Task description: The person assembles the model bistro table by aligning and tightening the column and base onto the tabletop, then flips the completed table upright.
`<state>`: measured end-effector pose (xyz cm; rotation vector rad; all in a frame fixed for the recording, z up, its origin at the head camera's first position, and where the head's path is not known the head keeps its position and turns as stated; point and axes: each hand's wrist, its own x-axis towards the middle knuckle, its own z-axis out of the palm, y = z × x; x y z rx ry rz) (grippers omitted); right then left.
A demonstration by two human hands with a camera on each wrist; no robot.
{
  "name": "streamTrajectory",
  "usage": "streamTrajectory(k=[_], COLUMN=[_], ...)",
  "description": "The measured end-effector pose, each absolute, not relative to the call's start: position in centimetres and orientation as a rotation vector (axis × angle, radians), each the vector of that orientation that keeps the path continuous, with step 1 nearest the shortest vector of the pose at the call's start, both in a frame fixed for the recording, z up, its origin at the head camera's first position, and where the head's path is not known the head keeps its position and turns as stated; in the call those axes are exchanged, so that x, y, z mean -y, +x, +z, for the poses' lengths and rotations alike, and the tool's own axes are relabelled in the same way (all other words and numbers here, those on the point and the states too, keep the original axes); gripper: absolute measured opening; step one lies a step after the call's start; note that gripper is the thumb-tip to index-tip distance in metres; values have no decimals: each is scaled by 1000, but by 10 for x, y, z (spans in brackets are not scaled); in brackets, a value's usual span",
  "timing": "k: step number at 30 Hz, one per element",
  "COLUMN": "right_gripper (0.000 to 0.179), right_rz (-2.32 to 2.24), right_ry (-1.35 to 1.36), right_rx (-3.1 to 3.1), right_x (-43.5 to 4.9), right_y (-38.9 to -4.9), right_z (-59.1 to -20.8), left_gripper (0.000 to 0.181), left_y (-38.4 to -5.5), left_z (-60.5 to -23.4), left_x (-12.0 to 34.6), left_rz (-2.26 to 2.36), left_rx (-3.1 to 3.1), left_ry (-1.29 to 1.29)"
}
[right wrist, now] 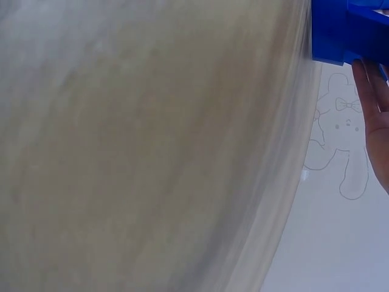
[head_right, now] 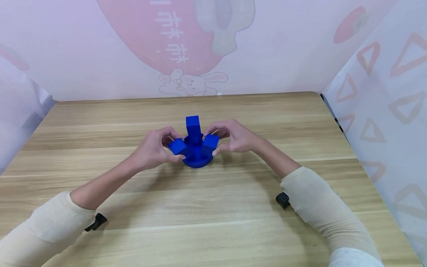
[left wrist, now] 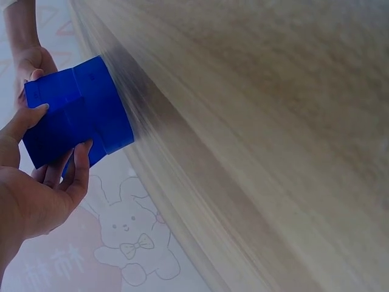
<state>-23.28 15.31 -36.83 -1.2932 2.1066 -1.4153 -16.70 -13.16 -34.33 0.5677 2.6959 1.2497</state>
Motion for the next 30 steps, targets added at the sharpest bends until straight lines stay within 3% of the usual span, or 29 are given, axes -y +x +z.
streamTrajectory(k=[9, 14, 21, 30], right_gripper=[55, 75, 90, 89], right_rz=[-1364, -1241, -913, -917], right_ry=[-1298, -1269, -1202, -1215], right_rx=[-2167, -2323, -2553, -2548], right_x=[-155, -154, -143, -134], right_y=[-227, -225, -221, -224], right_z=[-365, -364, -368, -376], left_gripper=[49, 68, 92, 94], left_y=[-164, -165, -170, -177], left_z=[-349, -356, -366, -374], left_x=[134, 138, 138, 137], left_rz=[1276, 1222, 1031, 1023], left_rx=[-2701, -2723, -2801, -2763], left_ry=[631, 681, 694, 685])
